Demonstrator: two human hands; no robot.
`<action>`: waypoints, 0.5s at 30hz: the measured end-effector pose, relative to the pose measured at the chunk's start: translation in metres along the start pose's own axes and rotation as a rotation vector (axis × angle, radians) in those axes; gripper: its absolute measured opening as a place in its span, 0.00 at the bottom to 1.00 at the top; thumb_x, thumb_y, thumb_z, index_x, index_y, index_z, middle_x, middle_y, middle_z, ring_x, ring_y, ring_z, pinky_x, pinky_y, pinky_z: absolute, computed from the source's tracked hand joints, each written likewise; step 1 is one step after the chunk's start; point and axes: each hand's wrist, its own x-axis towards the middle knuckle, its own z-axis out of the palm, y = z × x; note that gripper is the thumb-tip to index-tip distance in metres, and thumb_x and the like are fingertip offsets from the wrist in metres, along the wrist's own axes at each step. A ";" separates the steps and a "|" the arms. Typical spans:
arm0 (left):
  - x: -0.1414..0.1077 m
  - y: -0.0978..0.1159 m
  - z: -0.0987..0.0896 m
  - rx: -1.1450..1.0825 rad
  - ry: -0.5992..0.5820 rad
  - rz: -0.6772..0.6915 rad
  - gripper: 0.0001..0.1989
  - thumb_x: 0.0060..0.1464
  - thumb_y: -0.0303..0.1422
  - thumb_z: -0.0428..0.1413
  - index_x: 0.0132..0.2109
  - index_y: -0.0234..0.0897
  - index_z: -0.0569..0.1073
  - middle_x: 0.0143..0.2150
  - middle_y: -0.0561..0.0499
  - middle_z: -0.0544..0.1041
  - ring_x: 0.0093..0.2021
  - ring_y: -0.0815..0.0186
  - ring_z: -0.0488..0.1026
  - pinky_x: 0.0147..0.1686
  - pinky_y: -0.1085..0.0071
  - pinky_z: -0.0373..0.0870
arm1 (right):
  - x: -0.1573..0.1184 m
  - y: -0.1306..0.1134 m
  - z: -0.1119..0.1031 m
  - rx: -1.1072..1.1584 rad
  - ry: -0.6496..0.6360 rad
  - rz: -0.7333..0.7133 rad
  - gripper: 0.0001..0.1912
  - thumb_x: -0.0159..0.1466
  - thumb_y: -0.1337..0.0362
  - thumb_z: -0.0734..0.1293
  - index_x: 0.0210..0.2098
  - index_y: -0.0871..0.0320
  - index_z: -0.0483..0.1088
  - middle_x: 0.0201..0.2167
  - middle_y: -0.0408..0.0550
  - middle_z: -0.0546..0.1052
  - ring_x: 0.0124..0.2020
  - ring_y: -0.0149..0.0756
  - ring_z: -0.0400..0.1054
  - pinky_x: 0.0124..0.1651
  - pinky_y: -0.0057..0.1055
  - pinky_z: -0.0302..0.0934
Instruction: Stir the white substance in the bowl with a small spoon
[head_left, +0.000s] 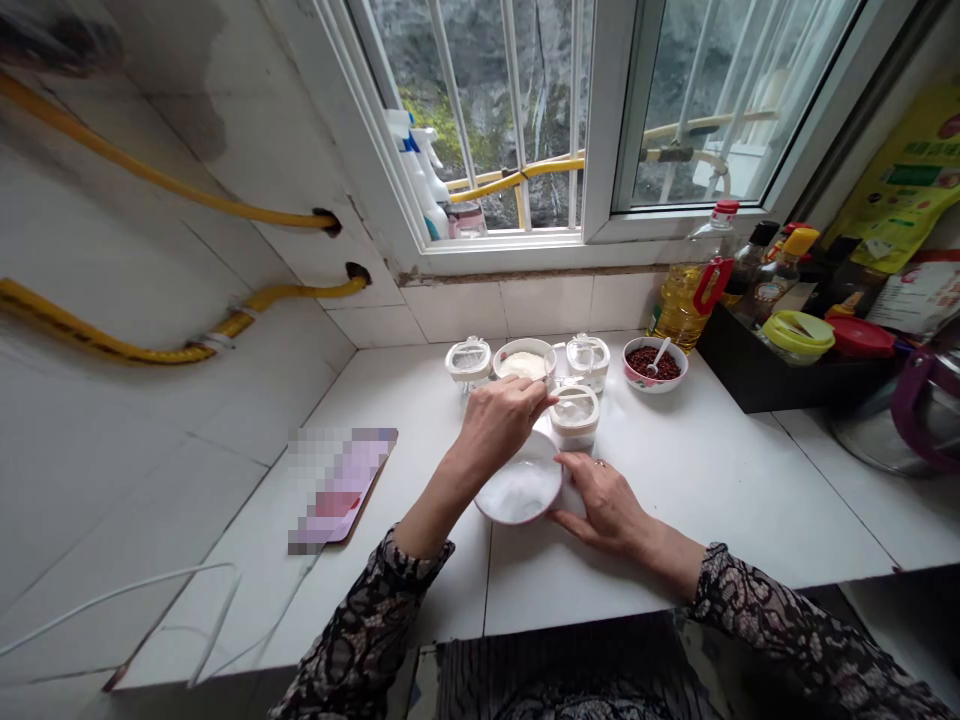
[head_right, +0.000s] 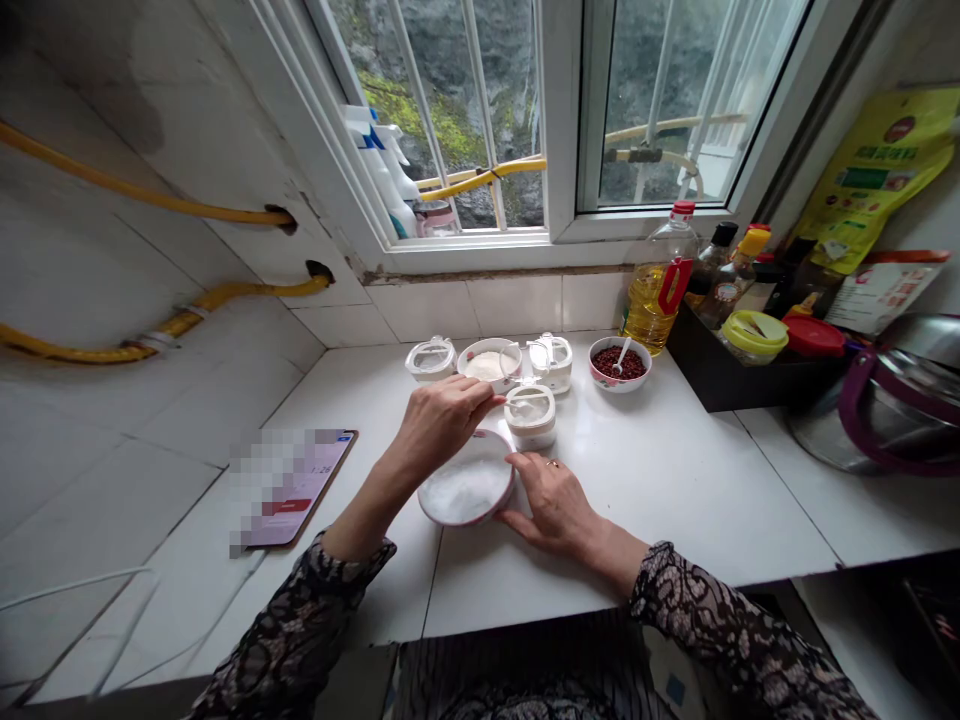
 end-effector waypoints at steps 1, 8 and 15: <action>-0.001 -0.001 0.000 -0.013 0.006 -0.017 0.19 0.68 0.39 0.50 0.30 0.36 0.71 0.29 0.48 0.76 0.30 0.65 0.70 0.28 0.69 0.53 | 0.000 0.000 0.000 0.000 0.004 0.000 0.32 0.63 0.57 0.69 0.61 0.59 0.54 0.47 0.60 0.75 0.47 0.49 0.73 0.45 0.42 0.69; 0.003 0.005 0.019 -0.093 -0.003 -0.018 0.18 0.68 0.38 0.50 0.29 0.36 0.72 0.29 0.49 0.76 0.31 0.64 0.71 0.29 0.70 0.56 | 0.000 0.000 0.000 -0.007 -0.009 0.002 0.32 0.63 0.56 0.69 0.61 0.60 0.55 0.46 0.59 0.75 0.45 0.49 0.72 0.44 0.42 0.69; 0.010 0.010 0.013 -0.005 -0.040 0.119 0.15 0.66 0.35 0.52 0.31 0.35 0.73 0.28 0.48 0.75 0.31 0.63 0.70 0.29 0.68 0.55 | 0.000 0.001 0.002 -0.017 -0.006 0.001 0.31 0.64 0.54 0.69 0.60 0.60 0.55 0.45 0.59 0.75 0.43 0.49 0.73 0.42 0.42 0.68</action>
